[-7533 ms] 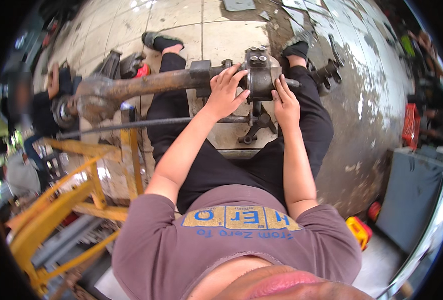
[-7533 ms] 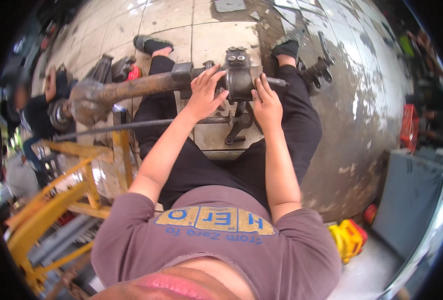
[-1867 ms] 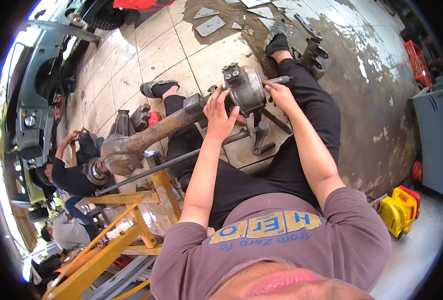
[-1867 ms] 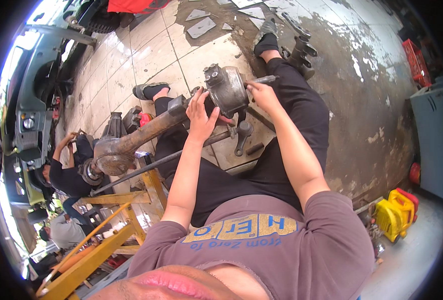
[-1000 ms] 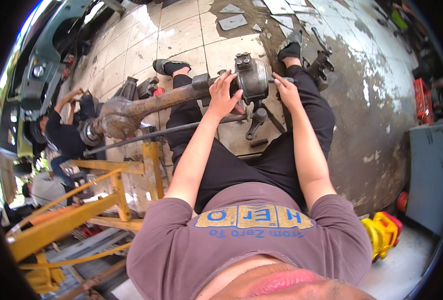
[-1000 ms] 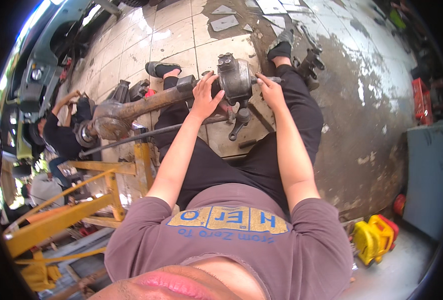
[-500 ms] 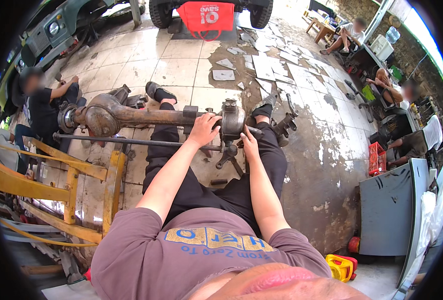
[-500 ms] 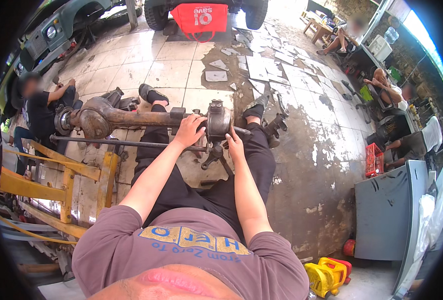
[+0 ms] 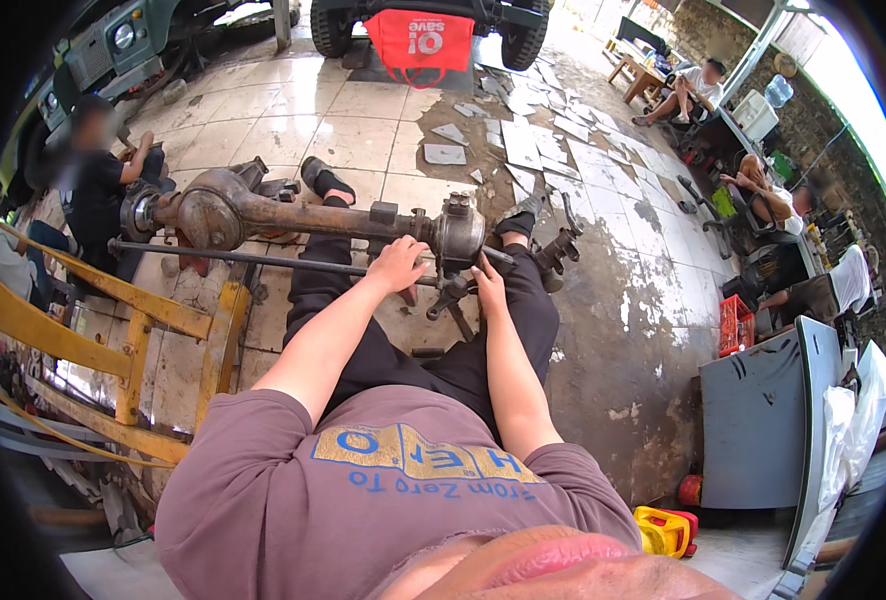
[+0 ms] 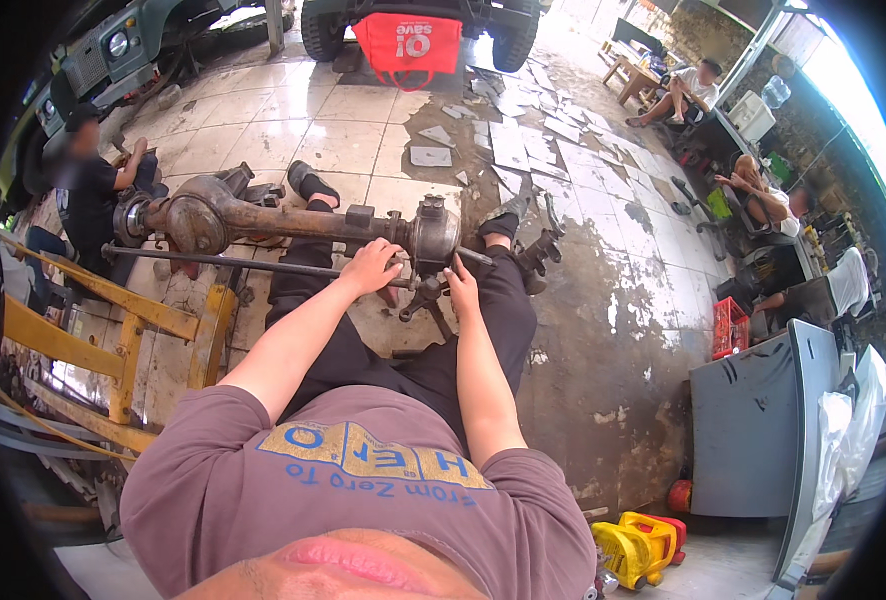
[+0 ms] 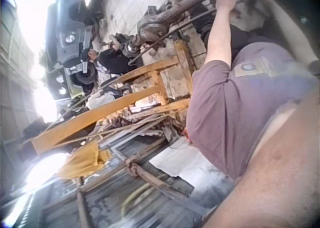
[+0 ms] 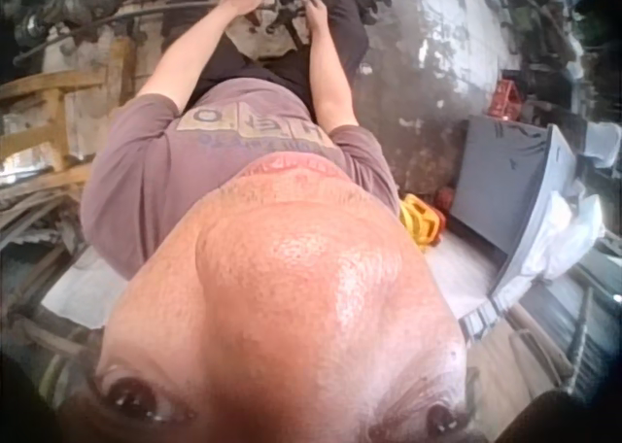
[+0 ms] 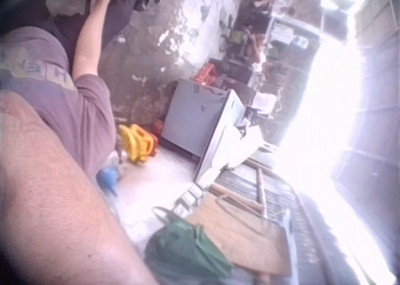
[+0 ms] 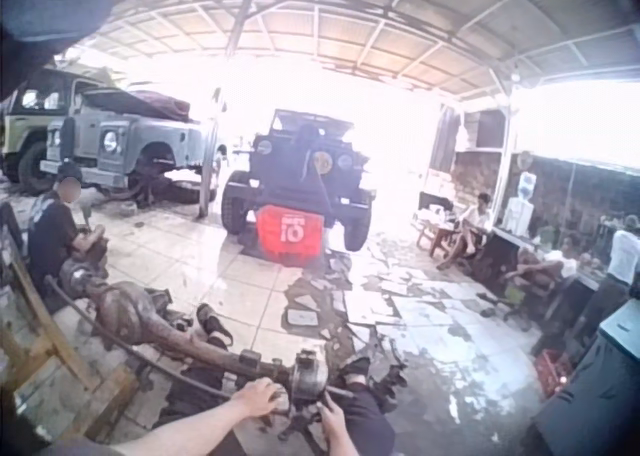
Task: The person sits on the floor and repeatedly rotates a metal axle component by hand, occasionally using a metal bar to apply leverage. The hands grip and turn the axle housing while the person remains seated throughout the clip.
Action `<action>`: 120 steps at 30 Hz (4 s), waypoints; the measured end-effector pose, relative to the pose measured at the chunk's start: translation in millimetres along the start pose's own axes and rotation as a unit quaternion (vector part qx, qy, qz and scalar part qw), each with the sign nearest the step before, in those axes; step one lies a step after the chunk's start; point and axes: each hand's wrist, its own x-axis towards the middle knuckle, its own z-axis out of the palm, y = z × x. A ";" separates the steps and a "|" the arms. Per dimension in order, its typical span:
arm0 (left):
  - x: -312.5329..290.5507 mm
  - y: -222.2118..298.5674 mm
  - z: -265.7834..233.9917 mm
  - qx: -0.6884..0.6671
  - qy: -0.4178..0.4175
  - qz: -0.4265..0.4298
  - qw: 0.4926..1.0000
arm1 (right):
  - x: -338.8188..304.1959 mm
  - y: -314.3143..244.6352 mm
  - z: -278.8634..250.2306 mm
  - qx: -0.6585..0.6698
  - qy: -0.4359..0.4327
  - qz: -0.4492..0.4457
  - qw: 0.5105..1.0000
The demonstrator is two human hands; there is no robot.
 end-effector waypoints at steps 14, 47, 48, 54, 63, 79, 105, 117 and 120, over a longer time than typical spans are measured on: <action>-0.2 4.2 -3.5 -0.037 -0.014 -0.056 0.998 | 25.4 1.5 -7.2 -0.030 0.025 -0.037 0.999; 142.0 -26.5 -92.3 0.197 -0.391 0.052 0.898 | 10.9 -35.9 1.3 -0.498 0.010 -0.197 0.844; 145.0 -39.8 -88.1 0.165 -0.387 0.052 0.906 | 12.6 -40.6 7.8 -0.505 0.008 -0.207 0.838; 172.0 -61.2 -48.3 0.165 -0.361 0.029 0.918 | 23.7 -57.3 10.1 -0.580 -0.030 -0.163 0.797; 163.6 -42.6 -54.3 0.140 -0.389 0.012 0.910 | 30.7 -71.5 -0.7 -0.640 -0.106 -0.112 0.752; 132.1 -45.4 -58.5 0.133 -0.330 0.029 0.934 | 67.2 -137.9 -44.4 -0.523 -0.291 0.066 0.798; 90.1 -30.4 -59.5 0.048 -0.113 0.217 0.968 | 78.9 -126.6 -7.1 -0.609 -0.250 0.011 0.753; 103.2 -28.7 -72.2 0.008 -0.105 0.186 0.977 | 137.7 -114.4 12.2 -0.634 -0.249 0.039 0.731; 111.1 -28.6 -66.2 0.011 -0.092 0.169 0.981 | 126.2 -167.7 40.6 -0.671 -0.259 0.117 0.685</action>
